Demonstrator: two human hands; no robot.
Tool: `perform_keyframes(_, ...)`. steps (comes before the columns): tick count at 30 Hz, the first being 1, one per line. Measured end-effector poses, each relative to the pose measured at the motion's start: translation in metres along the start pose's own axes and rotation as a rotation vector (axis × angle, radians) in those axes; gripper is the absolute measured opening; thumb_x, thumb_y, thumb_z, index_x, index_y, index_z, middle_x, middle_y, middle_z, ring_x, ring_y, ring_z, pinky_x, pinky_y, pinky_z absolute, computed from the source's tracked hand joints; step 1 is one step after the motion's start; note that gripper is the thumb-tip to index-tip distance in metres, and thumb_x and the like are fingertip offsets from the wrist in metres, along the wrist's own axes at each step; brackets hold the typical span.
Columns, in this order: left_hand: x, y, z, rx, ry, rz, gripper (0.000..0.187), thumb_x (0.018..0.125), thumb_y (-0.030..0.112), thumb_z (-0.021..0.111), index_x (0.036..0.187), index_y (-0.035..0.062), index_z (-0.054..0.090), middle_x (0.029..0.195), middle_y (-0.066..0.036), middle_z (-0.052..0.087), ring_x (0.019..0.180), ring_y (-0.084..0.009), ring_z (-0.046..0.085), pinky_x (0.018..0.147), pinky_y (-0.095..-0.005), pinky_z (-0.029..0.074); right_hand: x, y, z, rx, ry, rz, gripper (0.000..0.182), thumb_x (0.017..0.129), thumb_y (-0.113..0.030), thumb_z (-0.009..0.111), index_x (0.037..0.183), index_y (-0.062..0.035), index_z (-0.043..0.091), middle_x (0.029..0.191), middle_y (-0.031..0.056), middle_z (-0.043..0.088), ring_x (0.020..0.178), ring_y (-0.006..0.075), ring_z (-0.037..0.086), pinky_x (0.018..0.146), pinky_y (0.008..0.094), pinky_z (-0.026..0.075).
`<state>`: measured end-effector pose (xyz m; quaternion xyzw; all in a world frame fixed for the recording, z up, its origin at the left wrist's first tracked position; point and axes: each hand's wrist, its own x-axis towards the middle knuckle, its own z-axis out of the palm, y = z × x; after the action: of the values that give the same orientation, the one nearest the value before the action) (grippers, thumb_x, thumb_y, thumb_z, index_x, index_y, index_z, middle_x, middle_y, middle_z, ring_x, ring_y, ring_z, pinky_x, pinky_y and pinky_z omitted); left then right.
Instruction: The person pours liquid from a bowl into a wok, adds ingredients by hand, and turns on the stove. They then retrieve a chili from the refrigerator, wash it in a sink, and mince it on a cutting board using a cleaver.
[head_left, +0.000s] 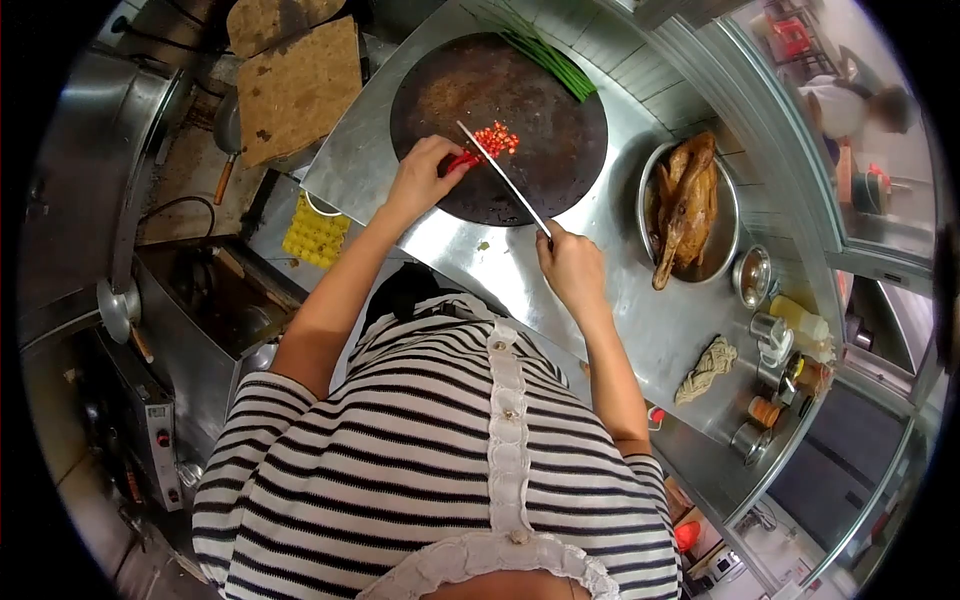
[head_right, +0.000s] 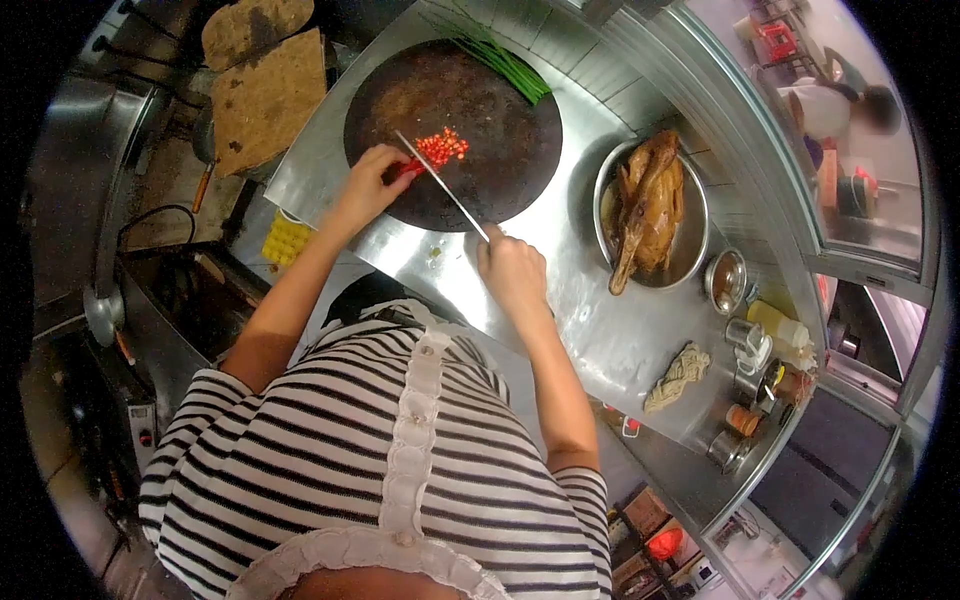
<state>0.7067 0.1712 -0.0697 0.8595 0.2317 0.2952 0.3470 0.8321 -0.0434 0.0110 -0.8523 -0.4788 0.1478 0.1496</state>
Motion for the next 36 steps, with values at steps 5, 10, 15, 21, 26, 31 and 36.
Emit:
perform_keyframes(5,-0.007,0.003,0.003,0.032,-0.001,0.04,0.021,0.069,0.003,0.065,0.09,0.0026,0.063,0.088,-0.013,0.058,0.087,-0.0316,0.054,0.076,-0.036,0.045,-0.001,-0.007,0.007,-0.168,-0.004,-0.05,0.02,0.08,-0.017,0.054,0.097,-0.0094,0.063,0.062,0.0155,0.06,0.056,0.0318,0.06,0.054,0.0408,0.048)
perform_keyframes(10,-0.008,-0.003,0.007,0.051,-0.006,0.032,0.02,0.068,0.001,0.065,0.089,0.0019,0.064,0.09,-0.014,0.059,0.087,-0.0317,0.055,0.076,-0.0359,0.046,0.004,-0.014,0.003,-0.185,-0.069,-0.058,0.019,0.079,-0.016,0.054,0.095,-0.0074,0.061,0.062,0.0168,0.06,0.057,0.0333,0.06,0.054,0.0426,0.049)
perform_keyframes(15,0.001,0.0,0.006,0.04,0.004,0.064,0.016,0.069,0.002,0.066,0.085,0.0015,0.064,0.085,-0.012,0.061,0.081,-0.0302,0.057,0.073,-0.0344,0.047,0.04,-0.024,0.02,-0.131,-0.074,-0.067,0.014,0.08,-0.016,0.052,0.087,-0.005,0.059,0.063,0.0195,0.059,0.059,0.0373,0.059,0.057,0.0446,0.048)
perform_keyframes(21,-0.003,-0.003,0.008,0.015,0.035,0.057,0.013,0.07,0.003,0.067,0.082,0.0021,0.063,0.083,-0.011,0.061,0.079,-0.0284,0.058,0.07,-0.0341,0.048,0.021,-0.009,-0.009,-0.065,-0.075,-0.059,0.014,0.081,-0.017,0.053,0.089,-0.0069,0.061,0.061,0.0198,0.058,0.061,0.0365,0.059,0.058,0.0438,0.047)
perform_keyframes(26,-0.002,-0.002,0.007,0.043,0.058,0.072,0.016,0.068,0.002,0.066,0.084,0.003,0.064,0.086,-0.011,0.062,0.08,-0.0296,0.059,0.071,-0.0354,0.048,0.015,-0.022,-0.012,-0.154,-0.158,-0.049,0.017,0.08,-0.014,0.051,0.092,-0.0063,0.06,0.061,0.0199,0.059,0.057,0.0356,0.06,0.057,0.0432,0.048)
perform_keyframes(31,-0.003,-0.004,0.008,0.062,0.032,0.076,0.013,0.069,0.003,0.066,0.082,0.0022,0.063,0.086,-0.011,0.062,0.079,-0.0285,0.059,0.071,-0.0344,0.047,0.038,-0.014,0.008,-0.12,-0.119,-0.057,0.018,0.081,-0.016,0.05,0.093,-0.0069,0.06,0.062,0.0212,0.059,0.059,0.0364,0.06,0.057,0.0436,0.049)
perform_keyframes(36,-0.006,0.003,0.007,0.068,0.089,0.073,0.012,0.07,0.003,0.066,0.08,0.0014,0.063,0.083,-0.01,0.061,0.078,-0.028,0.059,0.07,-0.034,0.047,0.017,-0.013,-0.008,-0.097,-0.132,-0.03,0.018,0.08,-0.017,0.053,0.094,-0.0074,0.061,0.062,0.0201,0.059,0.06,0.0361,0.06,0.057,0.0426,0.049)
